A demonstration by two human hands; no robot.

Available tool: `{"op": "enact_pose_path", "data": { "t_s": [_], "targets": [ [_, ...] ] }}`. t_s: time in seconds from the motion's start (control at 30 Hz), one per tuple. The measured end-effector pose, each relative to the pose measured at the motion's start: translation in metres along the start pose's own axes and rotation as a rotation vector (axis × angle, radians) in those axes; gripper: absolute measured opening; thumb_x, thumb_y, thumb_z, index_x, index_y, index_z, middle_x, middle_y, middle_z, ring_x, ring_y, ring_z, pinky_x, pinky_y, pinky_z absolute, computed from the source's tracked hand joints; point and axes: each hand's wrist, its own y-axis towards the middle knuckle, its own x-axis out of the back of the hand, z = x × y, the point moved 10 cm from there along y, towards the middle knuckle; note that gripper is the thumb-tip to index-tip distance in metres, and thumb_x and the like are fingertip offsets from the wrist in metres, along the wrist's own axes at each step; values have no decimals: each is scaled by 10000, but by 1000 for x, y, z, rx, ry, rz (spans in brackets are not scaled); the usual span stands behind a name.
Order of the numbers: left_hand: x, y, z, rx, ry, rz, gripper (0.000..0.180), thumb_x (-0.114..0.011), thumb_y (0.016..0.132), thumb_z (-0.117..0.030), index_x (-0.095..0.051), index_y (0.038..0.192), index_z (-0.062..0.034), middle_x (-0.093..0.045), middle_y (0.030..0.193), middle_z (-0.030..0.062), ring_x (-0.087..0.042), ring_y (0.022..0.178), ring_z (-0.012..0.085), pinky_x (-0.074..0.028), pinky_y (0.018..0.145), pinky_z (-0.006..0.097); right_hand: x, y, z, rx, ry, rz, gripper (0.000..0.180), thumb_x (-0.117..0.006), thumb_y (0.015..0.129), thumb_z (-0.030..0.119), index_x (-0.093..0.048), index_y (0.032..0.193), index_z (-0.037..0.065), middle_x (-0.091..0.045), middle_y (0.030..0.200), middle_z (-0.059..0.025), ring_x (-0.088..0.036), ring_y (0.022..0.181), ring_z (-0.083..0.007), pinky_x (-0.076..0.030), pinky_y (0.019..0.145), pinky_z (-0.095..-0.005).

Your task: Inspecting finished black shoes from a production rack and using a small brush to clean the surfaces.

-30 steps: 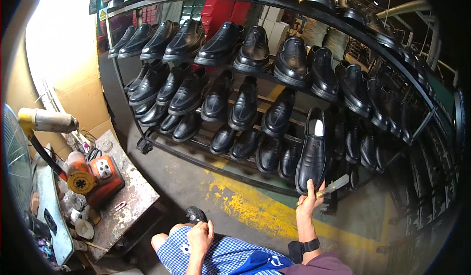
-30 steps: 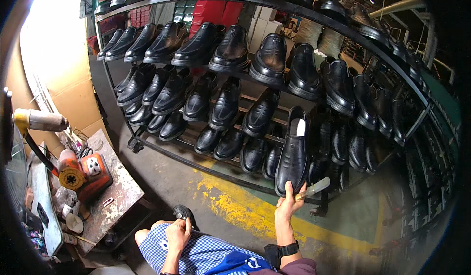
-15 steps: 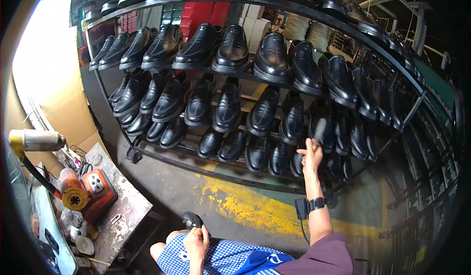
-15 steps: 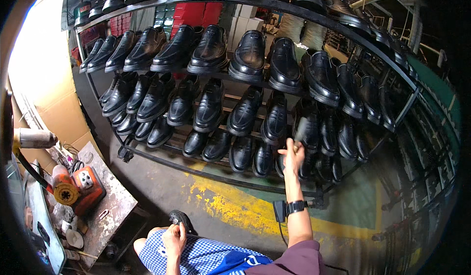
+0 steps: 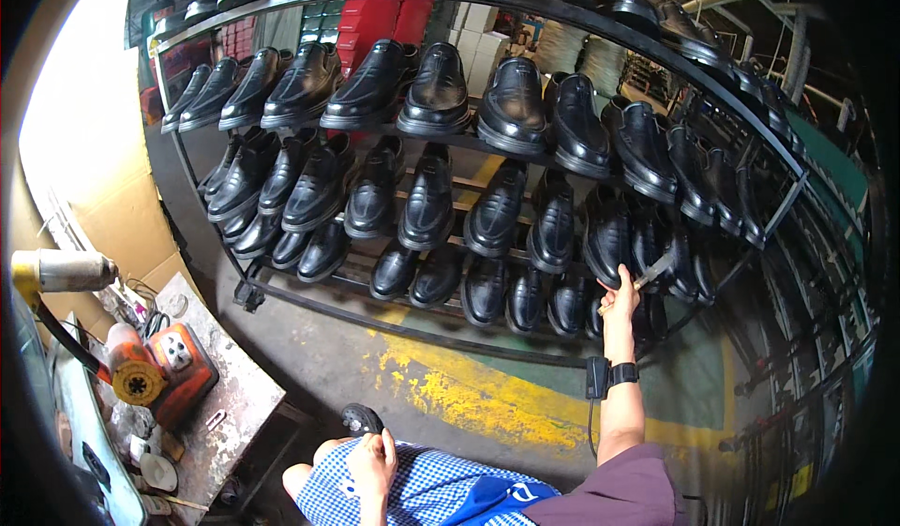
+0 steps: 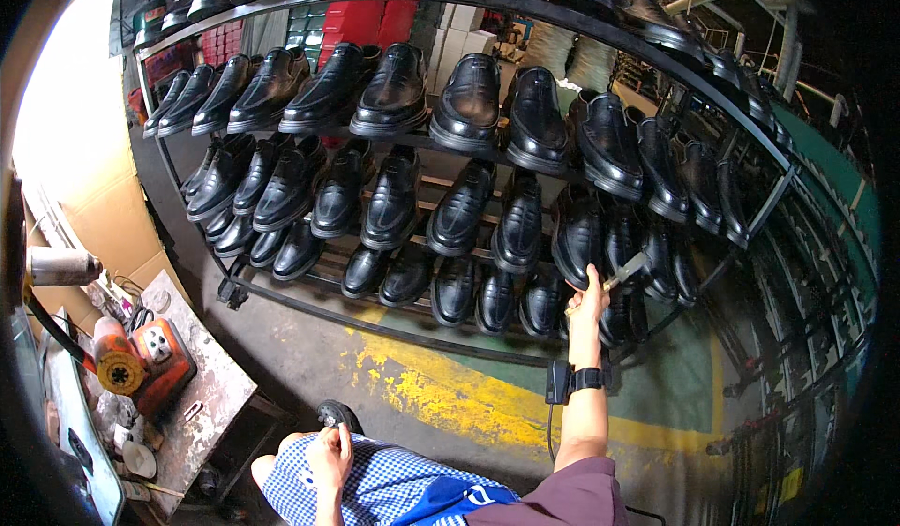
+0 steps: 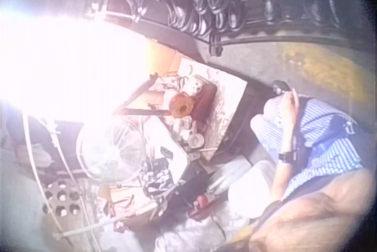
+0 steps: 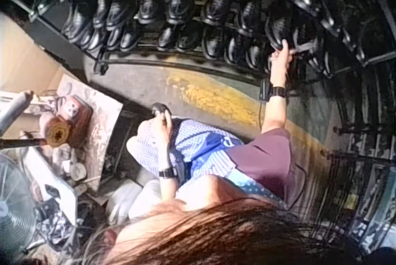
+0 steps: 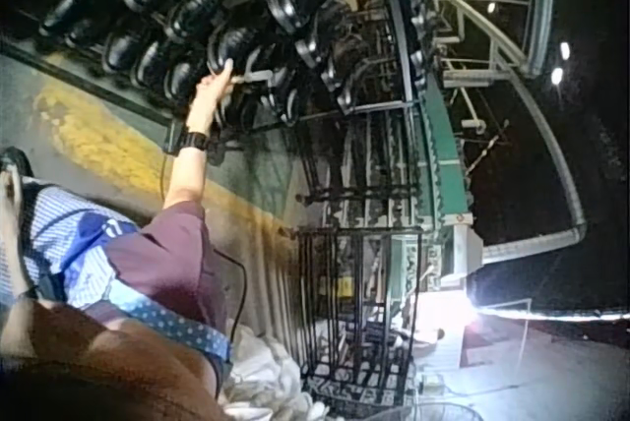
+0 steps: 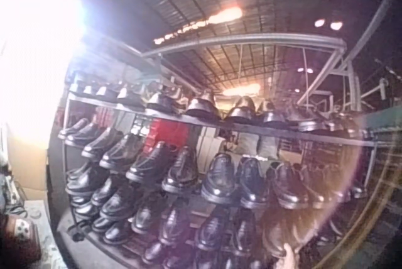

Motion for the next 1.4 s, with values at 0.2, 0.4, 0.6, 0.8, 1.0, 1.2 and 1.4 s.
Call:
{"op": "enact_pose_path", "data": {
  "t_s": [0.2, 0.4, 0.6, 0.8, 1.0, 1.2, 1.4],
  "targets": [
    [10, -2, 3, 22, 21, -40, 344, -597, 811, -155, -470, 519, -25, -472, 523, 120, -478, 437, 284, -373, 439, 356, -8, -62, -64, -362, 382, 415, 475, -564, 783, 480, -586, 860, 12, -597, 585, -87, -250, 303, -89, -227, 330, -230],
    [3, -3, -5, 2, -11, 13, 354, -596, 816, -148, -444, 522, -23, -454, 517, 122, -461, 429, 276, -368, 438, 349, 23, -134, -118, -429, 574, 690, 664, -366, 841, 552, -601, 868, -68, -431, 419, -1, -215, 273, -72, -193, 317, -228],
    [-5, 1, 13, 360, -1085, 76, 375, -580, 860, -274, -509, 1172, -80, -598, 983, 62, -580, 721, 158, -487, 704, 273, -24, -241, -152, -768, 300, 937, 336, -522, 757, 259, -551, 1027, 59, -579, 683, -46, -332, 341, -126, -264, 328, -214],
    [33, -9, 10, 254, -1400, -114, 849, -512, 761, -641, -262, 1364, -100, -383, 1341, 93, -392, 1208, 254, -327, 1006, 375, -40, -367, -177, -962, -207, 1032, 638, -579, 652, 147, -427, 1268, 79, -618, 863, -105, -485, 360, -201, -429, 311, -275],
    [37, -24, 46, 711, -1651, -186, 611, -499, 842, -504, -489, 1196, -7, -560, 1147, 128, -542, 1033, 250, -420, 923, 363, -64, -412, -163, -345, -531, 1758, 683, -567, 810, 516, -417, 1269, 33, -543, 671, 8, -389, 505, -51, -379, 454, -213],
    [23, -29, 85, 729, -1371, -275, 401, -566, 856, -313, -566, 1052, 37, -617, 960, 80, -579, 828, 148, -459, 751, 268, -110, -414, -107, 169, -625, 1676, 349, -566, 864, 205, -540, 1163, 28, -573, 691, -51, -526, 611, -119, -423, 581, -251],
    [29, -14, 69, 642, -1277, -204, 474, -543, 869, -321, -473, 1171, 37, -563, 1083, 90, -532, 957, 162, -414, 848, 271, -141, -450, -65, 732, -544, 1765, 246, -644, 739, 30, -664, 982, 60, -606, 728, -120, -583, 617, -240, -450, 574, -303]
  ]
}}
